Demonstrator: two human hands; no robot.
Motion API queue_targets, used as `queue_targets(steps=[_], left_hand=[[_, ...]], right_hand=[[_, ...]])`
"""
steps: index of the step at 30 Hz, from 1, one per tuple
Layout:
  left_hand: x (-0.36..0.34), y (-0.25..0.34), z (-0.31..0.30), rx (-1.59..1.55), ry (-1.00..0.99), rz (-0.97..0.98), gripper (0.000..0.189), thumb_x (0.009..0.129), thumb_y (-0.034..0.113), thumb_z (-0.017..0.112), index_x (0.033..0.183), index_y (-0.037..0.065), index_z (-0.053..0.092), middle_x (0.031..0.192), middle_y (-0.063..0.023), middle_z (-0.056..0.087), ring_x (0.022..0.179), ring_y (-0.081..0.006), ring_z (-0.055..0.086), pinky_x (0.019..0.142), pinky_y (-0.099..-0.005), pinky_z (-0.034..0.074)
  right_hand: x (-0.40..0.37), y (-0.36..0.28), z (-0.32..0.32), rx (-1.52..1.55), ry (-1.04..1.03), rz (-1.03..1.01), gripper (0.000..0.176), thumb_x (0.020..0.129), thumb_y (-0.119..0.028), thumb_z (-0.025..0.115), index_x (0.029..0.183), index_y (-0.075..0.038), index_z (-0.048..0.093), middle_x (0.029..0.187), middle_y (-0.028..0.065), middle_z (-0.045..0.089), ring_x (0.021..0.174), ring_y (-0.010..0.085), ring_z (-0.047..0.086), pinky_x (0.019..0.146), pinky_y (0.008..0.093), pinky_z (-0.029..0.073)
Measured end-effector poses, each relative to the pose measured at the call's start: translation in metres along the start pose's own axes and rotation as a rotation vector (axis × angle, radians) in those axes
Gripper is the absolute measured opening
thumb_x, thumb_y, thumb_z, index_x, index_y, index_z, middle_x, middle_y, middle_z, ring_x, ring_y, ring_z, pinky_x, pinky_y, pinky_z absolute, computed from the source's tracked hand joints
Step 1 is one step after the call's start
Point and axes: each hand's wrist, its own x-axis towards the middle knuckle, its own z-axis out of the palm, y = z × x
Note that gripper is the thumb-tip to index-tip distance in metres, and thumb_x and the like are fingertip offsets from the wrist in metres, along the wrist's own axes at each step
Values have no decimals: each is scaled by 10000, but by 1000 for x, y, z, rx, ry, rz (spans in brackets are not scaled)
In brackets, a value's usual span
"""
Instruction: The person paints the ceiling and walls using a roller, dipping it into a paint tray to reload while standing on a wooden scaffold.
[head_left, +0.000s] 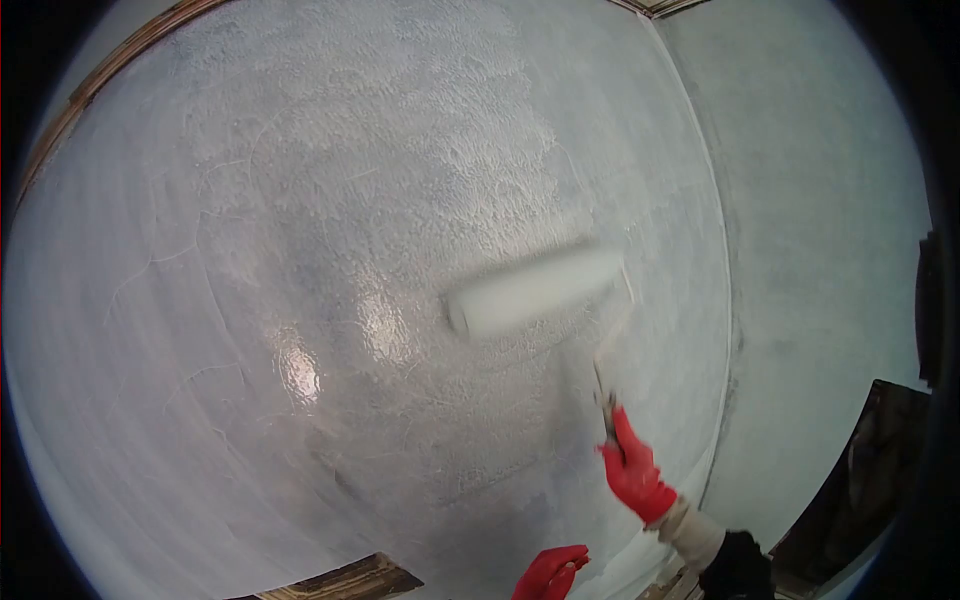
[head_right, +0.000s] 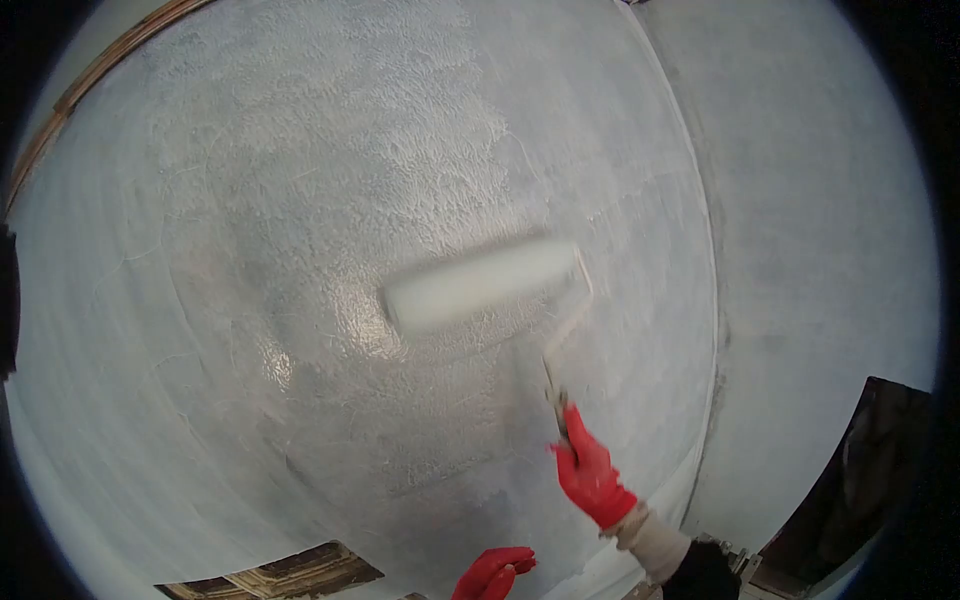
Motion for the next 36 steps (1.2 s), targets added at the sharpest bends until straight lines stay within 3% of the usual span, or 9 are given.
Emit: queue_targets(steps=[5,8,15,18,20,21,23,30,36], left_hand=[[2,9,6,-26,54,5,242,933,96,483,1136,-5,566,1079,-146,573,998,-228,604,913,-344,456],[5,17,7,-34,123,8,241,933,99,481,1129,-9,570,1071,-149,579,988,-235,609,909,-348,458],[21,19,21,-52,248,29,240,934,107,476,1112,-19,577,1053,-156,593,965,-249,622,901,-359,463],[29,16,38,-73,233,44,241,935,110,474,1105,-23,581,1045,-159,599,956,-256,627,898,-364,465],[30,23,54,-81,236,-19,252,931,112,455,1095,-26,588,1035,-157,608,965,-256,619,903,-364,455],[31,25,60,-84,243,-66,265,928,113,435,1085,-29,594,1025,-155,618,974,-256,611,908,-365,445],[34,20,66,-76,213,-73,265,929,115,435,1083,-29,595,1024,-156,618,973,-255,611,907,-365,445],[48,2,80,-37,136,-83,264,932,119,432,1076,-30,596,1021,-158,619,969,-254,611,903,-366,446],[63,-2,89,-41,117,-75,264,935,122,431,1070,-32,598,1019,-161,620,966,-252,610,900,-366,446]], right_hand=[[205,-71,-24,-13,114,-216,499,907,-91,444,1382,9,327,1354,232,431,1284,270,398,1005,301,361],[338,-120,-43,48,127,-274,516,927,-252,463,1401,-82,353,615,-22,468,503,86,459,464,273,425],[472,-159,-84,-118,19,-426,154,927,-223,450,951,-76,490,529,18,433,406,177,431,395,335,390],[424,-96,-87,129,-138,-601,187,919,-207,439,1026,-65,497,592,8,468,508,125,479,453,306,421],[351,-53,-79,-293,205,-447,505,931,-242,481,1388,-58,370,843,46,625,696,141,584,632,273,490],[314,-21,-76,-194,174,-511,511,931,-187,480,1394,-26,337,1231,141,562,1115,224,551,926,303,434],[209,14,-74,-163,115,-413,520,906,-62,454,1398,-5,295,1358,235,416,1262,287,427,1023,325,350],[-111,120,-67,32,-63,237,561,839,58,530,1366,8,343,1222,279,518,1053,321,594,825,348,509],[-34,92,-73,16,-114,273,587,853,65,488,1399,4,282,1300,277,459,1076,303,586,830,323,486]])
